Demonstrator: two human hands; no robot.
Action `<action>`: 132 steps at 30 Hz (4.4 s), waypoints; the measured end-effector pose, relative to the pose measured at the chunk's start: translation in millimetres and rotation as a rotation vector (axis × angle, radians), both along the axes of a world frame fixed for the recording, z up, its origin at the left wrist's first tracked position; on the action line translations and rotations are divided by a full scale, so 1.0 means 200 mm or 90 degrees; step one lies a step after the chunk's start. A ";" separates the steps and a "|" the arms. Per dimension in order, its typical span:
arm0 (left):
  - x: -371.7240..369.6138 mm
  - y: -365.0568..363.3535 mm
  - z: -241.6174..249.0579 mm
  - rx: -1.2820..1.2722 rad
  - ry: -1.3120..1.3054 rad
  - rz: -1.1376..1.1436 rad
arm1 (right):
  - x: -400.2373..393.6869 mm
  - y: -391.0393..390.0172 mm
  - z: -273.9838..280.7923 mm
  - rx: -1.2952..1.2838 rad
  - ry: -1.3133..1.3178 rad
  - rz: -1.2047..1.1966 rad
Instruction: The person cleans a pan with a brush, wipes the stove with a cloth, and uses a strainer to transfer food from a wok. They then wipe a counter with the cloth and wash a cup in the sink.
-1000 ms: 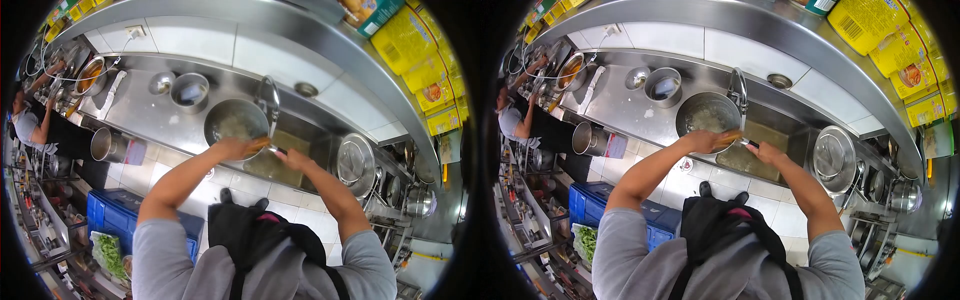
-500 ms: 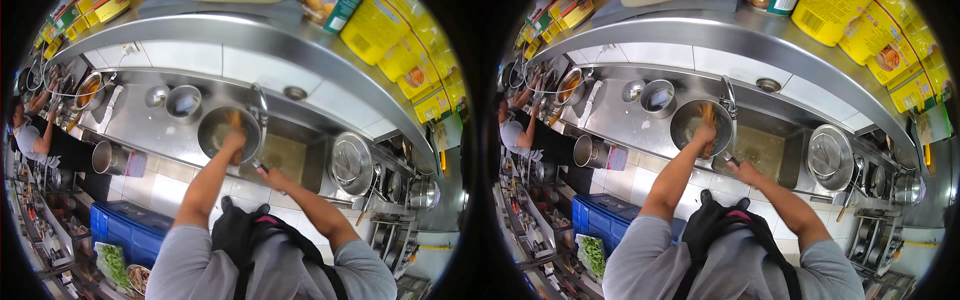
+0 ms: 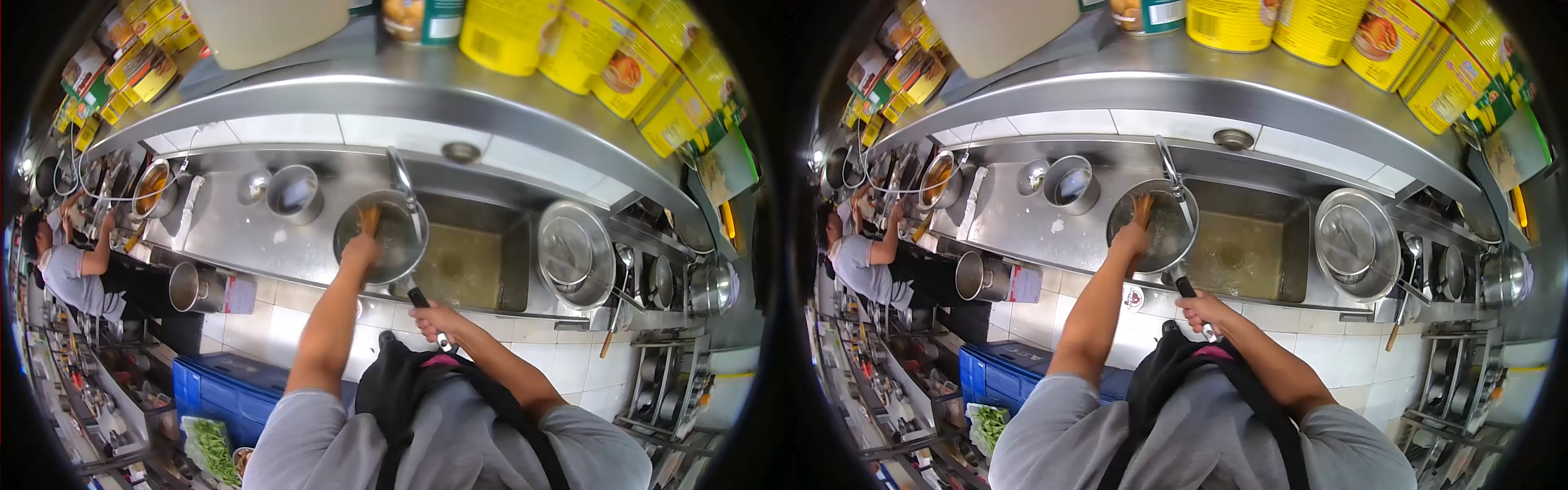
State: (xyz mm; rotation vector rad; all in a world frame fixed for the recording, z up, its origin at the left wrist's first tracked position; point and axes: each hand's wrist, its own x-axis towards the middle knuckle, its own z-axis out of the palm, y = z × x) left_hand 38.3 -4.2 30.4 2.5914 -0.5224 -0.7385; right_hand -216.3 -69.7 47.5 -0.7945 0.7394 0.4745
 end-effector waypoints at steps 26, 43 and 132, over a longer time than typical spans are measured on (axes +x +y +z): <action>-0.86 -0.67 -0.10 -0.051 0.199 -0.474 | -0.81 -0.64 -0.09 -0.981 -0.025 0.056; -0.81 -0.56 -0.07 0.013 -0.013 -0.543 | -0.89 -0.58 -0.15 -0.802 -0.069 0.071; 0.25 -0.03 0.66 0.278 -0.003 -0.564 | -0.08 -0.33 -0.29 -0.488 -0.048 0.329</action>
